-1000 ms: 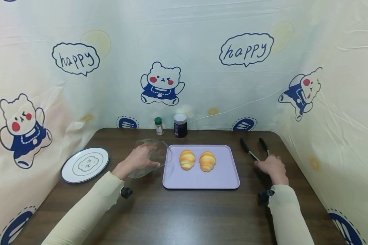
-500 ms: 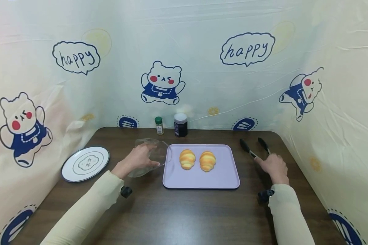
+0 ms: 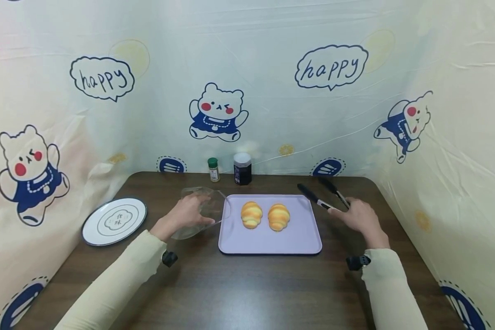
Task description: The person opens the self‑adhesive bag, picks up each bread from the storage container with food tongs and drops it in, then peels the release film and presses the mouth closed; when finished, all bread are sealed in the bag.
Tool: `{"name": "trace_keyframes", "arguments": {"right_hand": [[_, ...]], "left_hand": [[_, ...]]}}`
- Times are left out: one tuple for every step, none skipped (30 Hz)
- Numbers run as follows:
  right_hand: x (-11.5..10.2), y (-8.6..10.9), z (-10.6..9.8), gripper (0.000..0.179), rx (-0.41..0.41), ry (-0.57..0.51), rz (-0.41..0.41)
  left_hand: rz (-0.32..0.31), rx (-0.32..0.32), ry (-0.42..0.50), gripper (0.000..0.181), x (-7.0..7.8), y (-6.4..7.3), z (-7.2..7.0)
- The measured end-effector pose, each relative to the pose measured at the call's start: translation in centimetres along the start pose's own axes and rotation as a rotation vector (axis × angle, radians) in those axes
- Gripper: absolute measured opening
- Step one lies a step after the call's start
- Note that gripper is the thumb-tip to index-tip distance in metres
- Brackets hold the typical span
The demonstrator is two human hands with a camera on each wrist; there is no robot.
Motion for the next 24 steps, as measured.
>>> {"name": "trace_keyframes", "arguments": {"right_hand": [[-0.6,0.0,-0.1,0.097,0.003,0.01,-0.025],[-1.2,0.0,-0.1,0.094,0.005,0.014,-0.045],[-1.8,0.0,-0.2,0.092,0.008,0.021,-0.068],[-2.4,0.0,-0.2,0.09,0.012,0.031,-0.089],[-3.0,0.0,-0.3,0.089,0.013,0.039,-0.108],[-3.6,0.0,-0.3,0.088,0.014,0.048,-0.124],[-4.1,0.1,-0.3,0.087,0.015,0.055,-0.142],[-4.6,0.1,-0.3,0.085,0.016,0.059,-0.156],[-5.2,0.1,-0.3,0.083,0.015,0.065,-0.173],[-5.6,0.2,-0.2,0.082,0.013,0.069,-0.186],[-6.2,0.3,-0.2,0.082,0.009,0.073,-0.202],[-6.7,0.3,-0.2,0.081,0.01,0.078,-0.218],[-7.2,0.4,-0.1,0.08,0.01,0.082,-0.236],[-7.8,0.4,0.0,0.079,0.006,0.087,-0.251],[-8.3,0.5,0.2,0.079,0.002,0.093,-0.267],[-8.8,0.6,0.3,0.079,-0.001,0.099,-0.282],[-9.3,0.7,0.4,0.079,-0.006,0.105,-0.295],[-9.7,0.7,0.6,0.08,-0.012,0.109,-0.302],[-10.1,0.8,0.8,0.08,-0.02,0.114,-0.311],[-10.6,0.8,1.0,0.081,-0.028,0.116,-0.32],[-11.0,0.9,1.1,0.081,-0.036,0.116,-0.33],[-11.4,0.9,1.3,0.081,-0.045,0.114,-0.336],[-11.8,1.0,1.4,0.081,-0.054,0.111,-0.343],[-12.3,1.0,1.5,0.08,-0.059,0.109,-0.354]], "left_hand": [[0.0,0.0,-0.002,0.083,0.0,0.0,0.0],[0.0,0.0,-0.003,0.083,0.0,0.0,0.0],[0.0,0.0,-0.005,0.083,-0.1,0.0,0.0],[-0.001,0.0,-0.005,0.083,-0.1,0.0,0.0],[-0.001,-0.001,-0.006,0.083,-0.1,0.0,0.0],[0.002,-0.001,-0.009,0.083,-0.1,0.0,0.0],[0.001,-0.002,-0.009,0.083,-0.1,0.0,0.0],[-0.001,-0.002,-0.009,0.083,-0.1,0.1,0.0],[0.001,-0.001,-0.012,0.083,-0.1,0.1,0.0],[0.001,-0.001,-0.014,0.083,-0.1,0.1,-0.1],[0.004,0.0,-0.017,0.083,-0.1,0.1,-0.1],[0.006,0.001,-0.019,0.083,0.0,0.1,-0.1],[0.005,0.001,-0.018,0.083,0.0,0.1,-0.1],[0.005,0.001,-0.017,0.083,0.0,0.1,-0.2],[0.007,0.001,-0.017,0.083,0.0,0.1,-0.2],[0.005,0.002,-0.013,0.083,0.0,0.1,-0.2],[0.004,0.002,-0.011,0.083,-0.1,0.1,-0.1],[0.002,0.002,-0.01,0.083,-0.1,0.1,-0.1],[0.001,0.001,-0.009,0.083,-0.1,0.1,-0.1],[-0.001,0.001,-0.008,0.083,-0.1,0.1,-0.1],[-0.004,0.001,-0.007,0.083,-0.2,0.1,-0.1],[-0.005,0.0,-0.006,0.083,-0.2,0.1,-0.1],[-0.006,-0.001,-0.007,0.083,-0.2,0.1,-0.1],[-0.005,-0.001,-0.007,0.083,-0.2,0.1,-0.1]]}}
Point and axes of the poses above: each hand's wrist, its own y-axis away from the middle knuckle, its own z-axis out of the palm, x = y × z, the point moved 10 cm from there along -y, towards the middle knuckle, and after that the axes turned 1 degree about x, right-handed, at the moved point
